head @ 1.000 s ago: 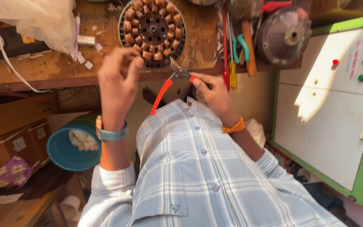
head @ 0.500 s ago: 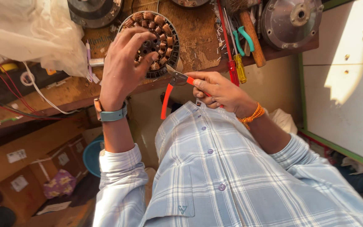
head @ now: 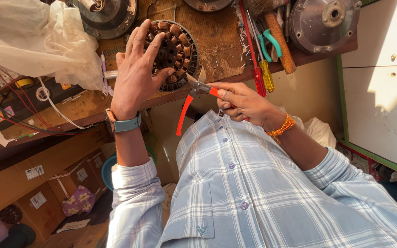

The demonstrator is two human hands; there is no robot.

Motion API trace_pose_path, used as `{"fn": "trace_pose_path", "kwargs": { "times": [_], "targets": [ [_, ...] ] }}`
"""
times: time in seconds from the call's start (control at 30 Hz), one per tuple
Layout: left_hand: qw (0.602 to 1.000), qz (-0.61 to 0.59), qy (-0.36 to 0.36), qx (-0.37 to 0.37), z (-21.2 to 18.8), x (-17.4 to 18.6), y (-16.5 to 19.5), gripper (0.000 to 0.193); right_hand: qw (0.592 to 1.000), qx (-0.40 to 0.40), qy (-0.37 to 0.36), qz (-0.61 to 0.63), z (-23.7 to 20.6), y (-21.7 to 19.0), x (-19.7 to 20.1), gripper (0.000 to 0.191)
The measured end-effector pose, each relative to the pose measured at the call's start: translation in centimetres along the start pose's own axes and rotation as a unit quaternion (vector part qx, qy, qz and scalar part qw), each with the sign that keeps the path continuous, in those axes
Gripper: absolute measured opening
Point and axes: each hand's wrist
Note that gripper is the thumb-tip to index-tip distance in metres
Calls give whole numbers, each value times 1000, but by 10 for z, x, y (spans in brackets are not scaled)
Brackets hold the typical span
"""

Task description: The person uses pliers to trim and adjust copper windings on a motor stator core. They rotate the stator to access different sections and switch between two different pliers during the process.

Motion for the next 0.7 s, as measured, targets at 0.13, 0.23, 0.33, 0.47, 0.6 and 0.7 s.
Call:
{"fn": "trace_pose_path", "kwargs": {
  "times": [0.13, 0.23, 0.33, 0.47, 0.6, 0.7],
  "targets": [
    [1000, 21, 12, -2, -1, -2, 5, 83, 1000, -4, 16, 2, 1, 1, 2, 51],
    [1000, 20, 15, -2, 0, -3, 7, 84, 1000, -6, 4, 7, 4, 2, 0, 51],
    [1000, 21, 18, -6, 0, -3, 6, 85, 1000, -8, 1, 10, 7, 0, -2, 51],
    [1000, 15, -11, -12, 2, -3, 4, 97, 999, -32, 18, -7, 5, -15, -3, 50],
    [999, 40, -27, 3, 10, -1, 12, 103, 998, -64, -13, 7, 3, -29, -3, 49],
    [998, 53, -28, -3, 14, 0, 17, 105, 989, -33, 59, -130, 7, -15, -2, 48]
  ]
}}
Point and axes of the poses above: each hand's wrist, its own z-axis towards the middle knuckle, its own x-axis out of the back of the hand, y = z × x
